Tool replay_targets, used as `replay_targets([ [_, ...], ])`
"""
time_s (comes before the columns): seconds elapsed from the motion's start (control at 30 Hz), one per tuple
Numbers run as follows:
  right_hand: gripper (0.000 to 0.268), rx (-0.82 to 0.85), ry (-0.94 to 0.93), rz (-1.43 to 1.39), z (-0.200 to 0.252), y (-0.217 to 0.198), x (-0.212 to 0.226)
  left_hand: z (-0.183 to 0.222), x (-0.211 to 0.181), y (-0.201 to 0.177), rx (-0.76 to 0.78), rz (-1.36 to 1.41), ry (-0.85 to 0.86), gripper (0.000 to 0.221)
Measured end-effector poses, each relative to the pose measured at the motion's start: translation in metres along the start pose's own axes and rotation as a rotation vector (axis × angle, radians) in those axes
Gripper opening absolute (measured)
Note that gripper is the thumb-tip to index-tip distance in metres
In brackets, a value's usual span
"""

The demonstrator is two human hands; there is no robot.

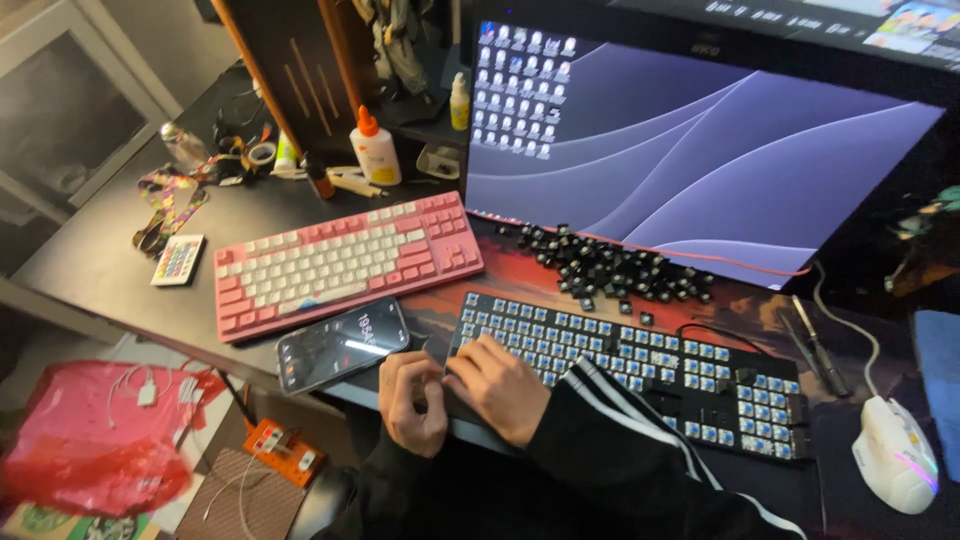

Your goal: Installing individual keycaps onto the switches of a mechanical keyboard base.

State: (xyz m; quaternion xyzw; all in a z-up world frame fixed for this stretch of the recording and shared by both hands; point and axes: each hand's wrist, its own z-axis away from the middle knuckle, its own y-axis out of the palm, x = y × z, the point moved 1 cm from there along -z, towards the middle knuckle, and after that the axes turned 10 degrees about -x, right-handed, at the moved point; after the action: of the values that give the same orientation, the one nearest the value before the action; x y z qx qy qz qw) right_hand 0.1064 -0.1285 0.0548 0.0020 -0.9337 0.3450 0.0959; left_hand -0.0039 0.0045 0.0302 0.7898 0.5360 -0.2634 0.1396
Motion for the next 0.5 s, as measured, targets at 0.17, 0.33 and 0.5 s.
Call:
replay_targets([
  [0.17,0.016,-0.071,-0.086,0.162,0.008,0.007,0.004,0.003,-0.001,0.004,-0.017,-0.022,-0.015,0.015],
  [0.33,0.019,-0.063,-0.121,0.195,0.006,0.006,0.004,0.006,-0.001,0.007,-0.046,-0.044,-0.048,0.015],
  [0.5,0.015,-0.117,-0.114,0.240,0.004,0.005,0.006,0.009,0.002,0.006,-0.029,-0.061,-0.045,0.017],
])
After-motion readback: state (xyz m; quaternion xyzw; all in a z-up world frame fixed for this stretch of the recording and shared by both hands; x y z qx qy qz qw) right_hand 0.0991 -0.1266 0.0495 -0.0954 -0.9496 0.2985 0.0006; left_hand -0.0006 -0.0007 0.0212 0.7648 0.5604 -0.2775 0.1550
